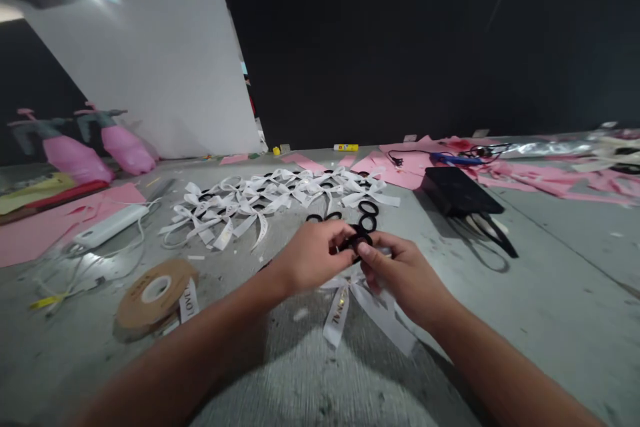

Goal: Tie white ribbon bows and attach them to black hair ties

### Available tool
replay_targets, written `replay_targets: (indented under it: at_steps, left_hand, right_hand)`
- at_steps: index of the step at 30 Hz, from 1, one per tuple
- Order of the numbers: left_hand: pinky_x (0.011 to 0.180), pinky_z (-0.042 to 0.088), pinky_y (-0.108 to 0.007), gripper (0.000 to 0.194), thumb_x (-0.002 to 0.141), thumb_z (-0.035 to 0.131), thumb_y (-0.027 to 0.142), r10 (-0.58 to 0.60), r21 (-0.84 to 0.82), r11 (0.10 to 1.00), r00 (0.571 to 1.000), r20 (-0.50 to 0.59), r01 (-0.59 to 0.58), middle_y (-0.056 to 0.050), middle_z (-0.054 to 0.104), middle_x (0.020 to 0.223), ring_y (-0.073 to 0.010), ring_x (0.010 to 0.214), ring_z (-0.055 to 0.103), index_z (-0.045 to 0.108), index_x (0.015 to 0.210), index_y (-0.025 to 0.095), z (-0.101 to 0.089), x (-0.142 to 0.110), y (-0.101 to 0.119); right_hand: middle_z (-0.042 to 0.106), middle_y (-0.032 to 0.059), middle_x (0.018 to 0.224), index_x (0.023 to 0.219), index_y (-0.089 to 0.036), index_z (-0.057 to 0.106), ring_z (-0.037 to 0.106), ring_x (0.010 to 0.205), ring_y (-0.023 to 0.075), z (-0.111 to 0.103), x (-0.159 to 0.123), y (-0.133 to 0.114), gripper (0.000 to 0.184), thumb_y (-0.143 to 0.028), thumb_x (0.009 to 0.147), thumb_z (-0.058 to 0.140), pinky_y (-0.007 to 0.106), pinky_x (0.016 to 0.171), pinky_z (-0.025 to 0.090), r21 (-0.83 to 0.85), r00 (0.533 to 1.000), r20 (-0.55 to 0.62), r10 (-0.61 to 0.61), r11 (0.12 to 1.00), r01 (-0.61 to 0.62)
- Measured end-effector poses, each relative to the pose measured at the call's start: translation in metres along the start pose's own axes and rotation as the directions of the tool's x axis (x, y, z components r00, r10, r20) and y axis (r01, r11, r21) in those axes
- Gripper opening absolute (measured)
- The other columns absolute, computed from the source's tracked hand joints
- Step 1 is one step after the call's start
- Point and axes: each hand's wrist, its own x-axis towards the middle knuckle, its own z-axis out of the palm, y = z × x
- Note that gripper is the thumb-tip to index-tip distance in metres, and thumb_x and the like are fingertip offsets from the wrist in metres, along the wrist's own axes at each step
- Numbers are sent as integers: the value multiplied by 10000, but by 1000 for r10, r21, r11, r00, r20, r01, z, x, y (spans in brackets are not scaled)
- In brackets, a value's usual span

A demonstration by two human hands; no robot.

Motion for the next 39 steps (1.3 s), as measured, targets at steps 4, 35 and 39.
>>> replay_targets:
  at_steps: [4,35,39]
  left_hand:
    - [524,398,-218,135,788,596,200,-83,-57,995,992,-97,77,-7,669,644,-109,555,572,720,827,162,-7,6,-5]
    - [415,198,-190,221,814,674,375,-109,-550,728,861,496,409,72,403,509,-51,438,266,655,820,156,-42,5,-5]
    - [397,186,-166,191,838,646,296,-111,-650,573,834,541,499,53,404,503,-37,426,256,637,741,131,-48,8,-7]
  right_hand:
    - [516,-36,552,748,-179,599,453,440,84,4,-1,-1,421,-523,659,824,216,404,364,112,1000,4,14,994,-14]
    - [521,-45,591,829,-178,597,427,417,64,9,-2,11,350,-510,813,707,182,372,342,283,935,354,-22,955,-85]
    - [530,-42,564,803,-181,592,440,405,77,7,-3,9,374,-543,816,687,185,357,336,295,918,397,6,946,-134]
